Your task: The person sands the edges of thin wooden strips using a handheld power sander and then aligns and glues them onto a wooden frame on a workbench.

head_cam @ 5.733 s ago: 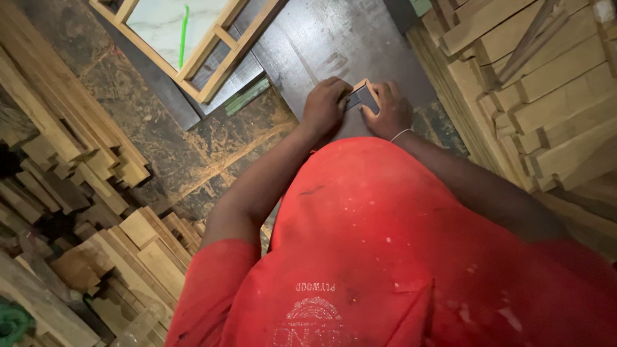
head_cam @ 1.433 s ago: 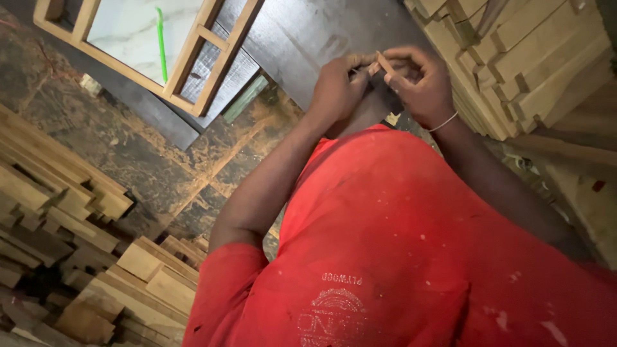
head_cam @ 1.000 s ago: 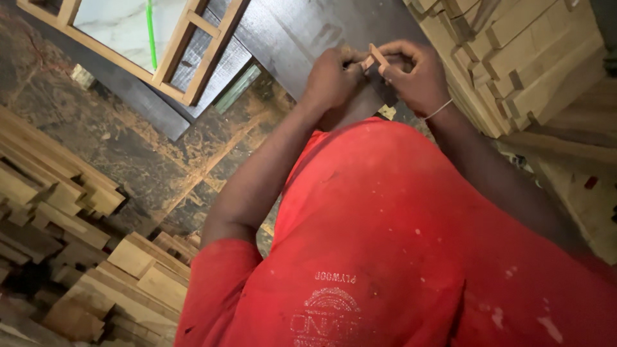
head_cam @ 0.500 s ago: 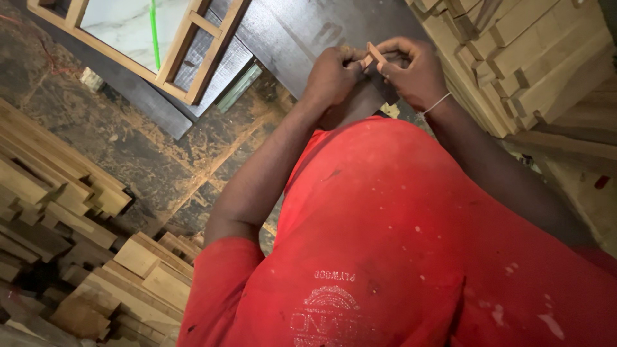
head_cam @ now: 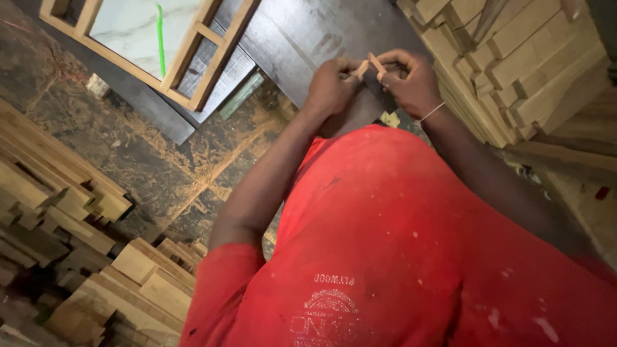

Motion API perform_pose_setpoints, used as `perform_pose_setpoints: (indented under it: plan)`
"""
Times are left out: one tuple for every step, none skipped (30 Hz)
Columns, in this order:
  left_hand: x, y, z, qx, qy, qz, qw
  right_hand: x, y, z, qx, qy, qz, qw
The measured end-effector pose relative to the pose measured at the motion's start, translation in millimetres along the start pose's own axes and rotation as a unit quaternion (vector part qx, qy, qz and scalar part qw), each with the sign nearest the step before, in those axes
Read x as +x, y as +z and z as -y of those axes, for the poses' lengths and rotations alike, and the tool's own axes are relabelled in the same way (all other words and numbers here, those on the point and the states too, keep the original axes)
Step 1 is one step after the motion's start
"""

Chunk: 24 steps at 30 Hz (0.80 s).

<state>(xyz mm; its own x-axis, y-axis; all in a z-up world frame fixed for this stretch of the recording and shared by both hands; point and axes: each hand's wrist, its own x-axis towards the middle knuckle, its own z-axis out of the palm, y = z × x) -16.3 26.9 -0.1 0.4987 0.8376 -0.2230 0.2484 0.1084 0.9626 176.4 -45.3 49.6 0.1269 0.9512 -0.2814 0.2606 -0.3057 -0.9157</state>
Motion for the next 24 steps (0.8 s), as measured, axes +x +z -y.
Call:
perform_pose_setpoints:
  plan:
    - [0,-1,5,0.038,0.016,-0.039,0.998,2,-1,-8,-0.03,0.002,-0.025,0.999]
    - [0,-2,10,0.075,0.032,-0.078,0.994,4,-2,-17,-0.059,0.005,-0.051,0.997]
    - [1,-3,16,0.113,0.048,-0.117,0.986,6,-3,-26,-0.087,0.008,-0.077,0.993]
    - [4,-5,21,0.141,0.036,-0.113,0.983,10,-4,-35,-0.105,-0.005,-0.091,0.99]
    - [4,-5,27,0.167,0.02,-0.107,0.98,11,-4,-45,-0.124,-0.013,-0.105,0.987]
    - [5,-5,32,0.194,0.004,-0.101,0.976,14,-5,-54,-0.142,-0.022,-0.119,0.982]
    - [5,-2,37,0.195,0.024,-0.105,0.975,15,-6,-64,-0.17,-0.023,-0.124,0.977]
    - [7,1,41,0.196,0.045,-0.11,0.973,17,-5,-72,-0.197,-0.024,-0.128,0.972]
    - [9,5,44,0.196,0.065,-0.114,0.972,20,-5,-79,-0.225,-0.024,-0.133,0.965]
    - [12,9,45,0.197,0.077,-0.111,0.971,22,-4,-85,-0.226,-0.024,-0.143,0.963]
    - [17,13,46,0.199,0.09,-0.11,0.97,25,-1,-88,-0.226,-0.024,-0.154,0.962]
    - [19,16,46,0.202,0.103,-0.109,0.968,27,1,-90,-0.225,-0.025,-0.165,0.96]
    - [21,19,45,0.201,0.107,-0.107,0.968,30,3,-91,-0.23,-0.024,-0.169,0.958]
    - [23,22,44,0.201,0.111,-0.106,0.968,32,6,-90,-0.235,-0.023,-0.173,0.956]
    - [24,24,44,0.2,0.114,-0.104,0.968,33,8,-88,-0.24,-0.022,-0.177,0.954]
    - [25,25,44,0.205,0.127,-0.108,0.964,34,10,-86,-0.235,-0.01,-0.164,0.958]
    - [24,26,44,0.209,0.138,-0.111,0.962,35,10,-84,-0.232,0.004,-0.151,0.961]
    - [24,27,44,0.213,0.15,-0.115,0.959,36,12,-82,-0.229,0.017,-0.137,0.964]
    - [23,27,45,0.207,0.151,-0.113,0.96,36,13,-81,-0.24,-0.006,-0.145,0.96]
    - [23,27,46,0.202,0.152,-0.112,0.961,36,14,-80,-0.252,-0.029,-0.152,0.955]
    - [22,26,46,0.197,0.153,-0.11,0.962,36,15,-79,-0.262,-0.053,-0.159,0.95]
    - [21,27,45,0.194,0.15,-0.109,0.963,33,15,-79,-0.272,-0.058,-0.163,0.947]
    - [22,26,43,0.192,0.148,-0.11,0.964,34,16,-78,-0.281,-0.066,-0.167,0.943]
    - [22,24,41,0.19,0.146,-0.11,0.965,35,17,-78,-0.29,-0.073,-0.172,0.939]
